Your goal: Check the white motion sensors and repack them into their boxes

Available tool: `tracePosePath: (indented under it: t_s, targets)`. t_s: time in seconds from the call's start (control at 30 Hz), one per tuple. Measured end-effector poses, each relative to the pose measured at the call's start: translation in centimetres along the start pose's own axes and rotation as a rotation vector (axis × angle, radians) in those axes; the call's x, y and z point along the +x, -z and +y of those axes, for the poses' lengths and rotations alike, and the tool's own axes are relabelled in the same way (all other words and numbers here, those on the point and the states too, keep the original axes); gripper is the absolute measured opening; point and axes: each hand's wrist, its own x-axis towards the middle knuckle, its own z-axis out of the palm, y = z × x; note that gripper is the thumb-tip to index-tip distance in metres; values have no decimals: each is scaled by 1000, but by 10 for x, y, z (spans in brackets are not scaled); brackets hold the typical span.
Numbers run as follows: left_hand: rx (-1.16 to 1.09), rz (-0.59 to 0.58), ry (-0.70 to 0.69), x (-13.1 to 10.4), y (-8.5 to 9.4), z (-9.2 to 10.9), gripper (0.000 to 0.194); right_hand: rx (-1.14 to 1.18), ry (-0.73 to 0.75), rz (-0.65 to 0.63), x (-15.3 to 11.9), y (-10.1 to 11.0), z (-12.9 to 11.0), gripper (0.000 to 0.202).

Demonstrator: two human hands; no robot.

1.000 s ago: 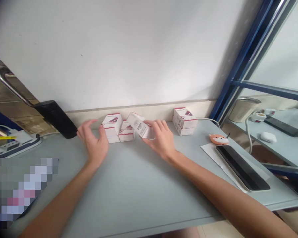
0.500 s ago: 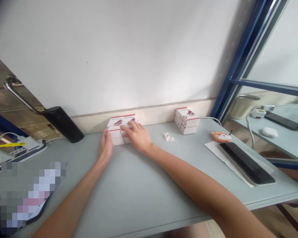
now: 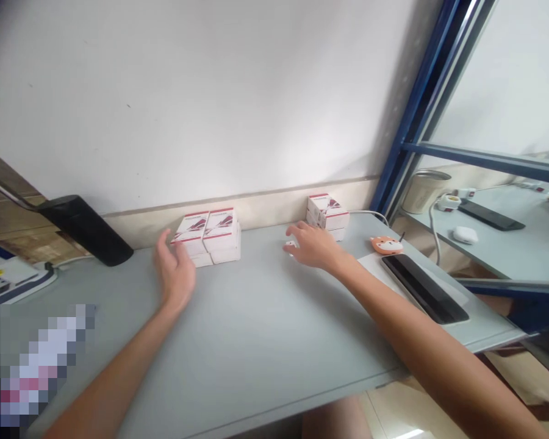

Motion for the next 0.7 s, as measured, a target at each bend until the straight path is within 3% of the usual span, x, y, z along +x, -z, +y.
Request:
tracePosePath:
  t_s: [0.1,0.2,0.33,0.5,0.6,0.7]
  targets:
    - [93,100,-307,-16,-3,18,44,23,-63,-57,-5,-7,12,42]
    - [97,29,-481,-34,-7,34,42,47,-60,-86,-5,-17,15,37]
    - [276,-82,-558,-42,-12,41,35,72,-44,-81,-3,-25,15,29]
    - [520,-300,-676,-15,-22,29,49,67,-10,-21,-3,-30,10,31]
    - [496,-354,-732,-3,-26,23,40,66,40,53,-3,-32,5,41]
    - [311,-340,-723,-10,-24,29,39,223,152,200,-5,-30,-5,43]
